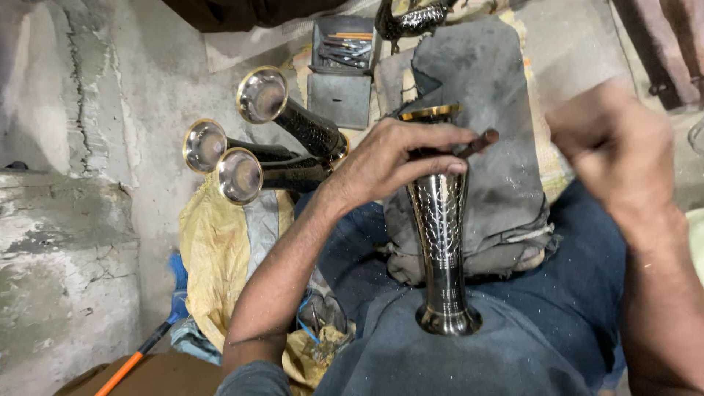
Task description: The person uses a chisel and hammer to engrave a decorative pattern on a metal vase. They hold the vase steady with one hand while striking the chisel with the other, rotating the vase to work on different sections.
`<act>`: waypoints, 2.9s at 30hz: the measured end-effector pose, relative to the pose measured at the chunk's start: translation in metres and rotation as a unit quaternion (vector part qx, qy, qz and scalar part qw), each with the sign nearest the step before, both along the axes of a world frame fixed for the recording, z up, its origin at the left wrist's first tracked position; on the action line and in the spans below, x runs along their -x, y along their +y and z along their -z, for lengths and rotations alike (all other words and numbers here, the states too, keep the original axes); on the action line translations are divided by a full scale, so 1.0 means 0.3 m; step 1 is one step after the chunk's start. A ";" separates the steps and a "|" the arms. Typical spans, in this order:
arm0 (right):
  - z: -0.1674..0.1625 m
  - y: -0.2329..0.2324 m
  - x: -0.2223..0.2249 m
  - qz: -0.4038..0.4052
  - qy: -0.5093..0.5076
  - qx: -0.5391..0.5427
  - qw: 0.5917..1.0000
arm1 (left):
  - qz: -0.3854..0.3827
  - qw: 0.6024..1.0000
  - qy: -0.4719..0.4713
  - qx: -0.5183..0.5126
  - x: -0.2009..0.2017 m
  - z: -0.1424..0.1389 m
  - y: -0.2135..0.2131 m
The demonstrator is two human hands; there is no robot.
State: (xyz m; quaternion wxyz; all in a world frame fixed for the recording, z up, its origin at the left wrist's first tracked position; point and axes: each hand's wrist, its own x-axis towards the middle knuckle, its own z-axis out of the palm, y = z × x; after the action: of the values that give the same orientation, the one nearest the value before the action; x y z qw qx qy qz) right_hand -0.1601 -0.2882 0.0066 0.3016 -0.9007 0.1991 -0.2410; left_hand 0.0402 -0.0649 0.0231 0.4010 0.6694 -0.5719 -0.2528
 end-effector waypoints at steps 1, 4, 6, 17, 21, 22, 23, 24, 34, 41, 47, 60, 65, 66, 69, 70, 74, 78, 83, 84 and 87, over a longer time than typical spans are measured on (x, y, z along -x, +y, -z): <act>0.002 -0.001 0.002 -0.028 -0.012 0.088 0.996 | 0.008 1.000 -0.007 0.001 -0.001 -0.002 0.000; 0.007 0.006 0.002 -0.008 -0.039 -0.016 0.999 | 0.017 0.999 -0.017 0.040 -0.001 -0.005 0.016; 0.004 0.006 -0.001 -0.003 -0.018 -0.001 1.000 | 0.000 0.999 -0.006 0.033 0.003 -0.002 0.029; -0.006 -0.014 -0.018 -0.031 -0.025 0.122 0.992 | -0.030 0.983 0.174 0.049 -0.045 0.073 0.013; -0.045 0.005 -0.035 0.011 0.008 0.024 1.000 | -0.035 0.985 0.165 0.027 -0.047 0.076 0.009; -0.056 0.012 -0.041 0.028 0.036 0.012 0.999 | -0.041 0.987 0.156 0.022 -0.045 0.074 0.008; -0.068 0.017 -0.045 0.044 0.066 0.000 0.997 | -0.040 0.988 0.150 0.019 -0.041 0.071 0.011; -0.081 0.014 -0.050 0.008 0.077 0.090 0.993 | -0.037 0.989 0.142 0.019 -0.039 0.067 0.011; -0.151 -0.052 -0.161 -0.120 0.113 0.047 0.985 | -0.110 0.987 0.103 0.051 0.003 0.073 0.039; -0.197 -0.020 -0.207 -0.122 0.083 0.089 0.985 | -0.152 0.942 0.291 0.075 0.022 0.111 0.046; -0.204 0.008 -0.201 -0.085 0.071 0.031 0.993 | -0.122 0.959 0.251 0.043 -0.001 0.113 0.034; -0.179 -0.084 -0.260 -0.157 0.215 0.206 0.942 | -0.166 0.954 0.245 0.048 0.028 0.097 0.034; -0.156 -0.110 -0.318 -0.247 0.151 0.108 0.951 | -0.221 0.944 0.229 0.084 0.076 0.106 0.053; -0.162 -0.108 -0.323 -0.237 0.154 0.097 0.954 | -0.231 0.940 0.232 0.092 0.083 0.109 0.051; -0.181 -0.077 -0.322 -0.227 0.184 0.139 0.946 | -0.243 0.933 0.247 0.099 0.098 0.116 0.064; -0.194 -0.073 -0.319 -0.227 0.194 0.216 0.930 | -0.238 0.933 0.248 0.104 0.094 0.118 0.065; -0.225 -0.059 -0.299 -0.218 0.053 0.192 0.955 | -0.225 0.940 0.243 0.077 0.070 0.126 0.057; -0.231 -0.064 -0.269 -0.191 0.161 0.301 0.920 | -0.182 0.958 0.210 0.067 0.048 0.129 0.055; -0.222 -0.035 -0.206 -0.163 0.116 0.192 0.961 | -0.118 0.970 0.188 0.099 0.045 0.125 0.074; -0.225 -0.029 -0.193 -0.154 0.080 0.160 0.972 | -0.120 0.969 0.189 0.106 0.044 0.123 0.075; -0.222 0.015 -0.153 -0.127 0.035 0.090 0.987 | -0.141 0.956 0.236 0.101 0.051 0.117 0.083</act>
State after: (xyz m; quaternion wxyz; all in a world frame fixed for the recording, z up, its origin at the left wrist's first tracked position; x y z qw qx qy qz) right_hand -0.1141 -0.2837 0.0733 0.2399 -0.9501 0.0710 -0.1865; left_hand 0.0249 -0.0401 -0.0121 0.6212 0.6208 -0.3836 -0.2855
